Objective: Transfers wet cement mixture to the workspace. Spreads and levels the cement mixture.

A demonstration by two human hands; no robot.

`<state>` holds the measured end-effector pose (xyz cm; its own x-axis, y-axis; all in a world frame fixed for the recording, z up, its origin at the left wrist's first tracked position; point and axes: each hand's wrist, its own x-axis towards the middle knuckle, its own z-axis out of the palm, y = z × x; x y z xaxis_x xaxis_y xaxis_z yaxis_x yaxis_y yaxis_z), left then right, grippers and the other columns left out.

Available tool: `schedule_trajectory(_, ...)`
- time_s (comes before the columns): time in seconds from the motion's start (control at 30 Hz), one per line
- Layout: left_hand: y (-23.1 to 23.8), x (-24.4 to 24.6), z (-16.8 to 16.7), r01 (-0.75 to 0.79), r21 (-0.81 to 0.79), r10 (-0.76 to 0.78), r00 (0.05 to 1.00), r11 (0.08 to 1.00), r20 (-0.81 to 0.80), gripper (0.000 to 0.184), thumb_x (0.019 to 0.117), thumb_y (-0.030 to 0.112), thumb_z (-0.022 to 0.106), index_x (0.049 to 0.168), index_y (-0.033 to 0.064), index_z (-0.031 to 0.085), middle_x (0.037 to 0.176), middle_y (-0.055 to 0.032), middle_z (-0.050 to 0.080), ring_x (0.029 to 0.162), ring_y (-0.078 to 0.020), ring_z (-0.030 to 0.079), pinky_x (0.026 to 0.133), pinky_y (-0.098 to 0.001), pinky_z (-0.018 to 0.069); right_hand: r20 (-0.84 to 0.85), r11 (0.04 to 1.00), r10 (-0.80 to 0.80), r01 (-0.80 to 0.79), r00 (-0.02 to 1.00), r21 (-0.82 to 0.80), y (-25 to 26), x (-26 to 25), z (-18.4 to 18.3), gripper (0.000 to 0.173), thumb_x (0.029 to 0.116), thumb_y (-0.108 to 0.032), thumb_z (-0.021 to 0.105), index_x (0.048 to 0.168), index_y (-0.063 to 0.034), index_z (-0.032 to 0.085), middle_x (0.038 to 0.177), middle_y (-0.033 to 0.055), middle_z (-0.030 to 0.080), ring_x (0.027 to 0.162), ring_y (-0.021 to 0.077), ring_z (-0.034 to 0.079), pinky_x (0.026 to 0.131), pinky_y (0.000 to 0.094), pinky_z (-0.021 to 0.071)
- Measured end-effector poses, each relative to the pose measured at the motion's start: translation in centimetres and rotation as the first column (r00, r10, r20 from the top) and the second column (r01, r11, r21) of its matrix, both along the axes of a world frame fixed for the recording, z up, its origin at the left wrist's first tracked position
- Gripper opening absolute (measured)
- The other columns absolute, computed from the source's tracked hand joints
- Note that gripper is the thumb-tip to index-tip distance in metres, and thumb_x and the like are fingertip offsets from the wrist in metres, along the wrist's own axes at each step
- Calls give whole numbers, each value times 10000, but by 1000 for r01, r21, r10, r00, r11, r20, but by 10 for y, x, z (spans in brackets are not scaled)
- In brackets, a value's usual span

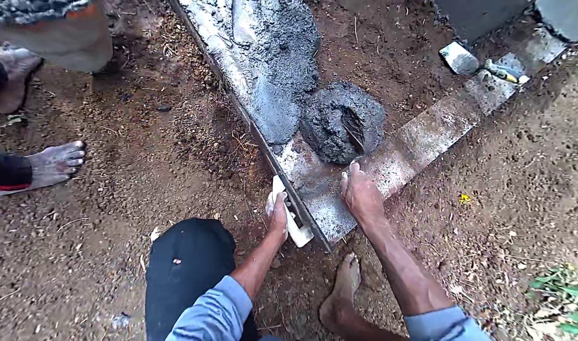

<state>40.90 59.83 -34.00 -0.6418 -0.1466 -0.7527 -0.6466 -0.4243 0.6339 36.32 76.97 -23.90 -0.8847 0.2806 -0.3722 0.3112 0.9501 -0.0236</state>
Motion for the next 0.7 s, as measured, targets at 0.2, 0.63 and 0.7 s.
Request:
schedule_trajectory(0.2, 9, 2, -12, -62, 33, 64, 996, 998, -58, 366, 1106, 288, 355, 1239, 18, 564, 918, -96, 602, 741, -177, 602, 570, -322, 504, -29, 968, -26, 18, 999, -251, 38, 22, 30, 408, 1072, -297, 539, 1353, -4, 575, 1097, 281, 685, 1035, 454, 683, 910, 649, 515)
schedule_trajectory(0.63, 10, 3, -8, -30, -20, 30, 999, 999, -34, 476, 1126, 383, 309, 1221, 13, 593, 928, -109, 599, 742, -189, 604, 596, -340, 525, 339, 927, 164, -27, 926, -373, 13, -13, 27, 430, 1134, -326, 380, 1211, 26, 616, 1066, 279, 659, 1035, 420, 654, 929, 611, 486)
schedule_trajectory(0.7, 9, 2, -9, -30, -17, 29, 999, 999, -45, 476, 1123, 382, 318, 1221, 7, 595, 921, -112, 602, 746, -194, 605, 606, -350, 528, 375, 940, 189, -56, 908, -338, 21, -20, 49, 413, 1128, -322, 405, 1224, 12, 629, 1055, 261, 667, 994, 403, 663, 898, 603, 501)
